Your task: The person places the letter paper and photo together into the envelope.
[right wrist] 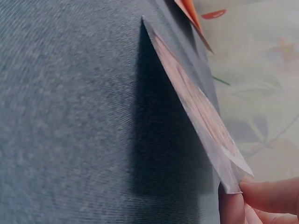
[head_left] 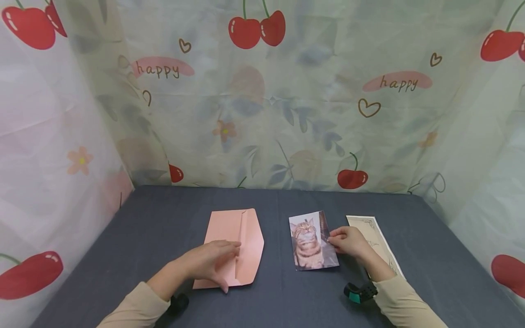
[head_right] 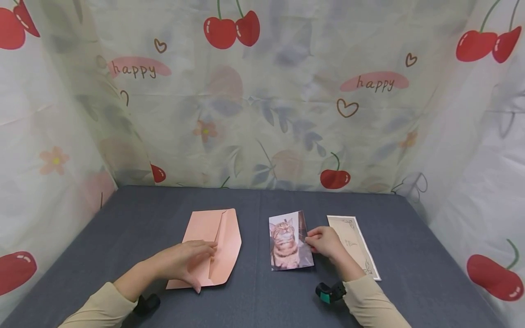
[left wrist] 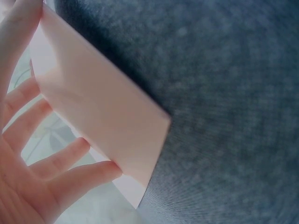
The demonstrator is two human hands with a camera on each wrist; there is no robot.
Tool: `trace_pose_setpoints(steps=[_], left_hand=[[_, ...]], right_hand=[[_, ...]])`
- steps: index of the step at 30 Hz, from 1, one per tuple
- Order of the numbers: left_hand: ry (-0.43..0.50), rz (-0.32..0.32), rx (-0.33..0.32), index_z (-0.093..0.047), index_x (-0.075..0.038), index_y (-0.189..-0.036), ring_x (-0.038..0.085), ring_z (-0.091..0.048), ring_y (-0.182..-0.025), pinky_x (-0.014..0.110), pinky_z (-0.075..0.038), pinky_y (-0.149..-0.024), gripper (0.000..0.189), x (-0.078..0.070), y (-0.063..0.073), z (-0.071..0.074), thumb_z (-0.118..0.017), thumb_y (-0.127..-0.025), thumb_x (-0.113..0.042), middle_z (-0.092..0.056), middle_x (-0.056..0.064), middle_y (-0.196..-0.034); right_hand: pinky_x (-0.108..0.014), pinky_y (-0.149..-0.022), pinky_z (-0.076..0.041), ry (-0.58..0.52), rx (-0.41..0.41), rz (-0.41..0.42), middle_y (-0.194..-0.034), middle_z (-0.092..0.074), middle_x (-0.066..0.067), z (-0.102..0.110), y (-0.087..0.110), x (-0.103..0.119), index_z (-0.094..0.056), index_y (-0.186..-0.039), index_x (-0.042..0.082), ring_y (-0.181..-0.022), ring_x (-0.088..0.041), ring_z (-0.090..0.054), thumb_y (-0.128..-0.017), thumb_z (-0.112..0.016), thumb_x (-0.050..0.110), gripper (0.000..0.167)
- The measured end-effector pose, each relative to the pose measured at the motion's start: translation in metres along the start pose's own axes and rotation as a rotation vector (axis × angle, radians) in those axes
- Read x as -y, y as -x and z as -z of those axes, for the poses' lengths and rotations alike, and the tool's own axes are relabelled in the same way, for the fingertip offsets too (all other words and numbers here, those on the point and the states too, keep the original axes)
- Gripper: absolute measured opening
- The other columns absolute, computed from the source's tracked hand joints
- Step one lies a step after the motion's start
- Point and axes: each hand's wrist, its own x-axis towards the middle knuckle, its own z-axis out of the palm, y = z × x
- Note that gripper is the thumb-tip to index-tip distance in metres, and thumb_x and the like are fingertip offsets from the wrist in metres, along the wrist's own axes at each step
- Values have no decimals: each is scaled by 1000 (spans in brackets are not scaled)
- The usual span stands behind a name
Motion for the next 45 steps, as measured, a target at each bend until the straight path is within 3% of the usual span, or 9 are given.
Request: trace_pose_setpoints(steps=[10,17,45], left_hand=[[-12,-33,-18,-44,-2,-136,25,-51,-124,43,-43,-102,96,1,-1,-1,-79,-62,-52,-61,3,-127],[-12,-15,-5,-45,-3,-136,26,-50,-125,43,-42,-103,95,1,-1,-1,-80,-61,-52,-58,5,-132],[4,-10,-3,-48,-4,-134,27,-50,-125,43,-42,-103,93,0,-1,0,-81,-60,-50,-55,8,-134]], right_hand=[[-27,-62,-57,-28,7,-1,-85,-67,-17,0,0,9,-58,-106,-11,-65,-10,-59,-87,-61,5,25],[-28,-65,-58,-14,22,0,-91,-68,-19,0,0,16,-58,-108,-9,-68,-12,-60,-88,-61,7,26],[-28,-61,-57,-84,90,73,-86,-69,-16,-16,3,35,-58,-108,-13,-66,-9,-60,-87,-62,5,27]])
